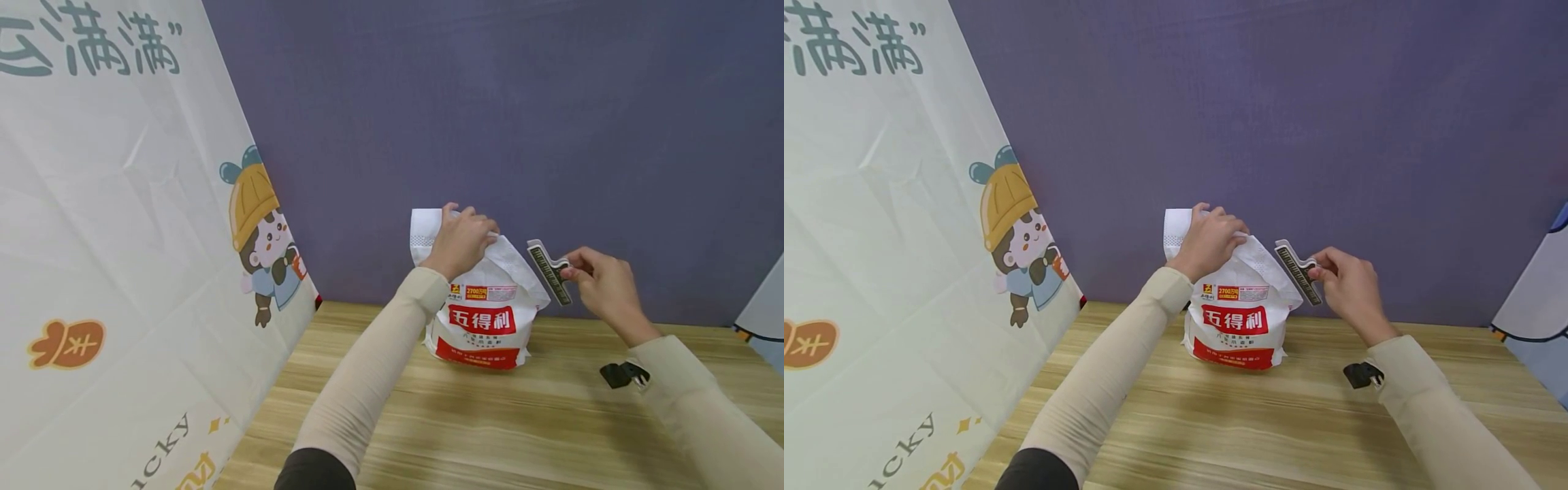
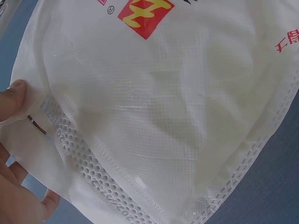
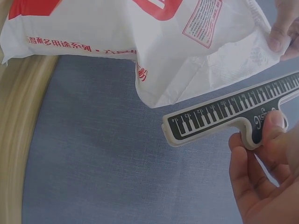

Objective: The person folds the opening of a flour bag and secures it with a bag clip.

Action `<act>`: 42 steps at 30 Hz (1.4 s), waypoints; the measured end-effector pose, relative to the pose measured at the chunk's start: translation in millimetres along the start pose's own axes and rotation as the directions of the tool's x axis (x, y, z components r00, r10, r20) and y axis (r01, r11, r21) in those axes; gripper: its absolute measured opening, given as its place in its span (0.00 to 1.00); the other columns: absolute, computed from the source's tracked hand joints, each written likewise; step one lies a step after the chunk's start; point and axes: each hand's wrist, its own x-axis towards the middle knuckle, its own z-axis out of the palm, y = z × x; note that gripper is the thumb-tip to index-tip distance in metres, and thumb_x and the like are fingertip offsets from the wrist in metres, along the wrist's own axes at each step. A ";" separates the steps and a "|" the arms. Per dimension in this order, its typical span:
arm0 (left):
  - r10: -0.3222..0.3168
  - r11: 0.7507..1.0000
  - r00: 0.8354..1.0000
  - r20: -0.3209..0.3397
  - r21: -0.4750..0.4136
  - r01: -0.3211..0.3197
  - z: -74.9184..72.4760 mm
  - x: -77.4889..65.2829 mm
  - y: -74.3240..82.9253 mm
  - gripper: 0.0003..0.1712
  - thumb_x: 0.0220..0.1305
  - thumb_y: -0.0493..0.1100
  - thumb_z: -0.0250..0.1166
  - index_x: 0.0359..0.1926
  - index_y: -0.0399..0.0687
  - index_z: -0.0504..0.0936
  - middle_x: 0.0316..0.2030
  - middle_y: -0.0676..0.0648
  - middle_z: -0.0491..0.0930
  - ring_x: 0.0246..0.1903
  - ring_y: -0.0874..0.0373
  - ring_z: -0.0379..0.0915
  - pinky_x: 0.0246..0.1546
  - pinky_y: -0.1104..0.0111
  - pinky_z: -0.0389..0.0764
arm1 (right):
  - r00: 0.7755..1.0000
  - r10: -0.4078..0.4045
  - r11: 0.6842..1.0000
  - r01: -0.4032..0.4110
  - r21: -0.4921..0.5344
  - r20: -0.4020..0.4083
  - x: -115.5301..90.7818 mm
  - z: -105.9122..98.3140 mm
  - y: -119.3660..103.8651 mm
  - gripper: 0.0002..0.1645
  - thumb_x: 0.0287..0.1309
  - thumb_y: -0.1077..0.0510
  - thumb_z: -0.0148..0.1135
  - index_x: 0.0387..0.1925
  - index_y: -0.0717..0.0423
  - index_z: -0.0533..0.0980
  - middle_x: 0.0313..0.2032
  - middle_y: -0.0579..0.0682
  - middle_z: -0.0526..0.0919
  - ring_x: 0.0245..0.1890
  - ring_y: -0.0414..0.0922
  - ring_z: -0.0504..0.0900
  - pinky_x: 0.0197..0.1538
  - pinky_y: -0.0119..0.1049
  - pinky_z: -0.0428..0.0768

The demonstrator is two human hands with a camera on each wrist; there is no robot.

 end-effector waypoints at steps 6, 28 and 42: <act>-0.001 1.000 1.000 0.004 0.012 0.001 0.5 -0.5 -0.6 0.13 0.77 0.54 0.57 0.53 0.66 0.86 0.51 0.63 0.87 0.54 0.63 0.77 0.73 0.50 0.59 | 1.000 0.005 1.000 -0.005 -0.007 -0.004 4.2 3.0 -1.3 0.06 0.67 0.65 0.62 0.40 0.57 0.84 0.32 0.57 0.90 0.23 0.30 0.73 0.27 0.31 0.64; 0.008 1.000 1.000 -0.005 0.005 -0.008 2.2 -2.7 0.6 0.13 0.76 0.54 0.58 0.52 0.66 0.86 0.50 0.63 0.87 0.53 0.63 0.77 0.73 0.49 0.60 | 1.000 0.017 1.000 -0.017 -0.004 0.005 12.0 18.0 -2.9 0.05 0.67 0.65 0.63 0.40 0.59 0.84 0.33 0.59 0.89 0.27 0.40 0.79 0.27 0.30 0.67; 0.008 1.000 1.000 -0.002 0.007 -0.008 1.6 0.9 -2.1 0.13 0.76 0.54 0.58 0.53 0.67 0.86 0.51 0.64 0.87 0.53 0.65 0.77 0.73 0.50 0.59 | 1.000 -0.011 1.000 0.011 0.018 0.022 21.7 26.5 -6.6 0.03 0.65 0.64 0.66 0.38 0.59 0.85 0.32 0.58 0.89 0.25 0.36 0.75 0.30 0.31 0.66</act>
